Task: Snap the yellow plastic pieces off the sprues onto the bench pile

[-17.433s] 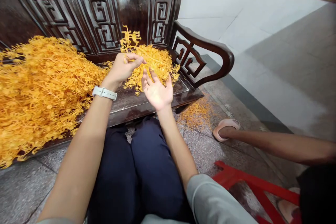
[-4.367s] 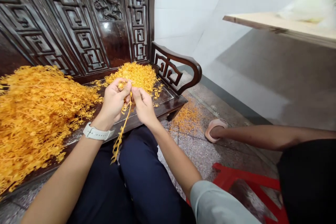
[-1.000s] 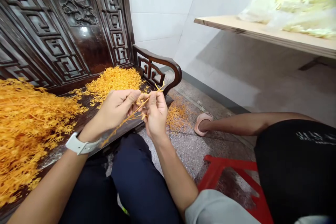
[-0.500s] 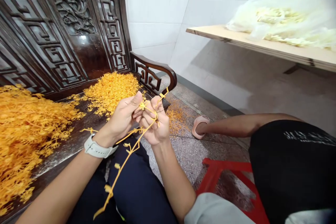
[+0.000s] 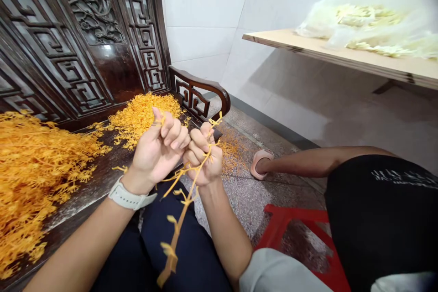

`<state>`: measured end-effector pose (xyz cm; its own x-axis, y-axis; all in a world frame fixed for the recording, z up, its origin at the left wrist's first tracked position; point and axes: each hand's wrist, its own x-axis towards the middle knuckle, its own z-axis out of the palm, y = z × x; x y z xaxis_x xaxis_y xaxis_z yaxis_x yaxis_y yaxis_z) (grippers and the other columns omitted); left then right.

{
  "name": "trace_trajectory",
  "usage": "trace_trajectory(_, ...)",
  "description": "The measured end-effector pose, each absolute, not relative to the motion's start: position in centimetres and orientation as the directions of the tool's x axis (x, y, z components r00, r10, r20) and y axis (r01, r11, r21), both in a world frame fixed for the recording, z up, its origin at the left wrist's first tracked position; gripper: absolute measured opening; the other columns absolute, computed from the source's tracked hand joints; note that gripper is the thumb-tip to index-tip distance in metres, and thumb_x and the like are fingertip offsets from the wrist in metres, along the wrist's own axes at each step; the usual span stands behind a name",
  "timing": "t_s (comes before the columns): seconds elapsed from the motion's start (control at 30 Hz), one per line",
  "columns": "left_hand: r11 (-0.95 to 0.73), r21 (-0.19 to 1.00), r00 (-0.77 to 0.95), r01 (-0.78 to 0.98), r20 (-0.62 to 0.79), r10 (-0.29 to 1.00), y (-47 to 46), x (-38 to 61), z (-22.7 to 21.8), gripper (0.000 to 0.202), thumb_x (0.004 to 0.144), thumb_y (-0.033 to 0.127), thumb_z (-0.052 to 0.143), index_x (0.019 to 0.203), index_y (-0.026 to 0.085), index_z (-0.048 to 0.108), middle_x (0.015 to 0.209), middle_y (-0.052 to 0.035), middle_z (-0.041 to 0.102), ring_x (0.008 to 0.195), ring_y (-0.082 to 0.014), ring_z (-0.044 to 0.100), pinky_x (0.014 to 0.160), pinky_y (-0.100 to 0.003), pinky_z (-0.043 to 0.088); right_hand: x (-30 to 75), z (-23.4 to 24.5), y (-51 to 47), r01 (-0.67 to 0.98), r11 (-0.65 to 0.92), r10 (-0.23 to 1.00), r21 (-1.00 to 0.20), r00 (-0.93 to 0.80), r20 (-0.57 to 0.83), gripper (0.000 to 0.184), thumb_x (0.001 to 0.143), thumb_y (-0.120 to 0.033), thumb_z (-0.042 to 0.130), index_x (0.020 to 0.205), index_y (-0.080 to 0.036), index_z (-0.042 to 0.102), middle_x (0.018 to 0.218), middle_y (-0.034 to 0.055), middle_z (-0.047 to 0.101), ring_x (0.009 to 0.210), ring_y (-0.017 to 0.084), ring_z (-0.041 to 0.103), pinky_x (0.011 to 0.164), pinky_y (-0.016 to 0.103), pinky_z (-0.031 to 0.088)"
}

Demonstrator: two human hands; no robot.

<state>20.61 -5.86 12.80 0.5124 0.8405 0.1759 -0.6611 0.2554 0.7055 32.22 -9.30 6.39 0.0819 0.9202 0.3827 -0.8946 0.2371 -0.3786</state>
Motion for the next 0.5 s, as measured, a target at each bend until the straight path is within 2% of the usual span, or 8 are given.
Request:
trace_trajectory(0.1, 0.114, 0.796, 0.463, -0.595, 0.224, 0.858, -3.3, 18.5, 12.5, 0.046, 0.114, 0.044, 0.048, 0.082, 0.018, 0.067, 0.057, 0.0015, 0.044, 0.048, -0.0112, 0.040, 0.049, -0.022, 0.040, 34.1, 6.2, -10.2, -0.807, 0.231, 0.924, -0.543, 0.008, 0.382, 0.043, 0.095, -0.052, 0.077, 0.079, -0.025, 0.047, 0.058, -0.0113, 0.040, 0.037, 0.004, 0.017, 0.036, 0.015, 0.024)
trace_trajectory(0.17, -0.118, 0.898, 0.298, -0.424, 0.262, 0.918, -0.7, 16.4, 11.5, 0.014, 0.108, 0.025, 0.063, 0.107, 0.017, 0.075, 0.066, -0.0009, 0.061, 0.053, -0.0123, 0.050, 0.052, -0.023, 0.043, 36.1, 5.8, -11.5, -0.728, 0.223, 0.913, -0.648, -0.077, 0.400, 0.048, 0.092, -0.057, 0.079, 0.073, -0.024, 0.050, 0.054, -0.0091, 0.043, 0.036, 0.006, 0.024, 0.036, 0.018, 0.029)
trace_trajectory(0.2, -0.213, 0.935, 0.157, -0.284, 0.264, 0.951, 0.7, 15.1, 10.8, 0.019, 0.102, 0.015, 0.070, 0.120, 0.014, 0.075, 0.070, -0.0012, 0.066, 0.058, -0.0122, 0.054, 0.054, -0.022, 0.044, 37.2, 5.5, -12.3, -0.694, 0.224, 0.914, -0.684, -0.095, 0.395, 0.048, 0.091, -0.057, 0.080, 0.070, -0.024, 0.052, 0.053, -0.0077, 0.044, 0.037, 0.006, 0.026, 0.037, 0.018, 0.029)
trace_trajectory(0.23, -0.228, 0.966, 0.071, -0.119, 0.237, 0.969, 1.9, 13.9, 10.1, 0.045, 0.097, 0.009, 0.075, 0.142, 0.014, 0.068, 0.081, -0.0025, 0.073, 0.064, -0.0122, 0.059, 0.059, -0.021, 0.047, 38.3, 5.0, -13.2, -0.666, 0.225, 0.920, -0.711, -0.095, 0.380, 0.047, 0.090, -0.054, 0.081, 0.068, -0.023, 0.054, 0.053, -0.0063, 0.045, 0.038, 0.006, 0.029, 0.038, 0.019, 0.029)
trace_trajectory(0.3, -0.121, 0.981, 0.014, 0.154, 0.120, 0.993, 4.0, 11.8, 8.9, 0.099, 0.093, 0.007, 0.080, 0.176, 0.020, 0.027, 0.121, -0.0093, 0.078, 0.085, -0.0133, 0.067, 0.067, -0.021, 0.049, 40.5, 3.9, -15.0, -0.634, 0.213, 0.944, -0.744, -0.063, 0.323, 0.041, 0.090, -0.047, 0.082, 0.068, -0.021, 0.061, 0.055, -0.0042, 0.047, 0.041, 0.007, 0.032, 0.042, 0.019, 0.029)
trace_trajectory(0.37, -0.043, 0.951, -0.030, 0.306, 0.055, 0.998, 5.2, 10.3, 7.8, 0.119, 0.092, 0.009, 0.082, 0.179, 0.023, 0.002, 0.145, -0.0149, 0.070, 0.098, -0.0146, 0.069, 0.072, -0.021, 0.050, 42.7, 2.4, -16.5, -0.640, 0.172, 0.963, -0.749, -0.051, 0.265, 0.033, 0.091, -0.040, 0.081, 0.070, -0.019, 0.067, 0.057, -0.0036, 0.048, 0.044, 0.007, 0.033, 0.043, 0.020, 0.028)
trace_trajectory(0.43, -0.005, 0.934, -0.033, 0.356, 0.018, 0.999, 5.5, 9.6, 7.1, 0.107, 0.097, 0.016, 0.079, 0.179, 0.023, 0.012, 0.143, -0.0153, 0.071, 0.100, -0.0159, 0.070, 0.076, -0.023, 0.051, 45.1, 0.8, -17.4, -0.733, 0.189, 0.963, -0.654, 0.008, 0.270, 0.029, 0.096, -0.034, 0.077, 0.073, -0.018, 0.068, 0.058, -0.0063, 0.047, 0.044, 0.005, 0.028, 0.041, 0.019, 0.024)
trace_trajectory(0.5, 0.036, 0.937, 0.020, 0.348, -0.046, 0.999, 5.2, 9.4, 6.6, 0.083, 0.100, 0.022, 0.076, 0.173, 0.024, 0.038, 0.128, -0.0118, 0.079, 0.100, -0.0174, 0.073, 0.081, -0.025, 0.055, 47.7, -0.6, -17.3, -0.811, 0.350, 0.923, -0.469, 0.211, 0.323, 0.034, 0.100, -0.032, 0.071, 0.072, -0.018, 0.060, 0.056, -0.0111, 0.041, 0.041, 0.002, 0.021, 0.037, 0.018, 0.013)
